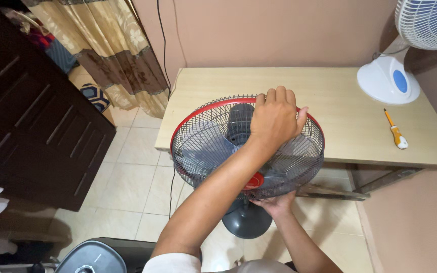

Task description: The person disassembles a standing fan by removing the front grille, unscrewing the blade nut, and taking off the fan blades. They then use a screwdriver to loosen screws on the motor housing before reattaching the front grille.

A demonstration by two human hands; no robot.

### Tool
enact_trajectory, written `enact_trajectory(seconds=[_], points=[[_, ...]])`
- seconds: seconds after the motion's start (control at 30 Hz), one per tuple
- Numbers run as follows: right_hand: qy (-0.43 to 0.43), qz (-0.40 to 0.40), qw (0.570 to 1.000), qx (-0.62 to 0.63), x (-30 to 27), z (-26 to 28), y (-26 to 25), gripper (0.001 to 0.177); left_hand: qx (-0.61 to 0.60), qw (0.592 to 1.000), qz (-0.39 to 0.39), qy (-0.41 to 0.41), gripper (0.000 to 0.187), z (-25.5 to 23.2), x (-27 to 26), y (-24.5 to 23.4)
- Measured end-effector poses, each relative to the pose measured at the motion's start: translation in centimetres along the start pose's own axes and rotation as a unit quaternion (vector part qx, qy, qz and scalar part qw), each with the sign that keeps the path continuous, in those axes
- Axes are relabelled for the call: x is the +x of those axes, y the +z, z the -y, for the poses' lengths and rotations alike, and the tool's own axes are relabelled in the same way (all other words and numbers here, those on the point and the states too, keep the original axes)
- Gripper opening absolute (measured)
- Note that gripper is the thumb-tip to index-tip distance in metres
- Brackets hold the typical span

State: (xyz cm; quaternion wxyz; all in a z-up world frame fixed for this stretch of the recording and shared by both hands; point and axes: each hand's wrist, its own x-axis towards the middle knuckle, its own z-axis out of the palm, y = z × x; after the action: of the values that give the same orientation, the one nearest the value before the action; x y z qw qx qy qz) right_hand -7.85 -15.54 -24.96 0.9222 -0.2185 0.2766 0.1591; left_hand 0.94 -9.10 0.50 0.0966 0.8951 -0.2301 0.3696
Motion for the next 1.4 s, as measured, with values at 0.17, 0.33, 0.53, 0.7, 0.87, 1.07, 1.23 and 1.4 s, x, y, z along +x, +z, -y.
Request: enact_trajectory(seconds=[0.17, 0.33, 0.53, 0.7, 0.87, 1.07, 1.23, 1.4], points=[[0.005, -0.04, 0.996, 0.081, 3.2, -0.8, -3.3, 0.127, -0.008, 1.0, -0.022, 0.002, 0.044, 0.0, -0.1, -0.1], [0.014, -0.014, 0.989, 0.147, 4.7, -4.5, -3.7, 0.122, -0.019, 1.0, -0.017, -0.012, 0.04, -0.1, 0.1, 0.1], [0.029, 0.116, 0.988, 0.096, 1.3, -4.1, 0.1, 0.117, -0.056, 0.997, -0.045, 0.001, 0.038, 0.8, -0.5, -0.7], [0.02, 0.073, 0.996, 0.052, 1.5, -3.7, -1.1, 0.115, -0.075, 0.995, -0.06, -0.008, 0.035, 2.3, -1.4, -1.3], [0.035, 0.025, 0.998, 0.047, 2.7, -3.0, -2.1, 0.117, -0.083, 0.992, -0.083, -0.039, 0.026, 2.7, -1.9, -1.2], [0.047, 0.001, 0.998, 0.034, 2.9, -2.4, -2.1, 0.121, -0.091, 0.994, -0.039, -0.048, 0.027, 3.4, -1.1, -1.9], [0.049, 0.007, 0.999, 0.013, 2.6, -2.1, -1.4, 0.113, -0.013, 0.998, 0.047, -0.051, 0.037, 0.7, 0.6, -1.2], [0.031, -0.014, 0.998, 0.062, 0.8, -2.2, -0.2, 0.11, 0.109, 0.978, 0.176, 0.018, 0.062, -4.6, 2.1, 1.6]])
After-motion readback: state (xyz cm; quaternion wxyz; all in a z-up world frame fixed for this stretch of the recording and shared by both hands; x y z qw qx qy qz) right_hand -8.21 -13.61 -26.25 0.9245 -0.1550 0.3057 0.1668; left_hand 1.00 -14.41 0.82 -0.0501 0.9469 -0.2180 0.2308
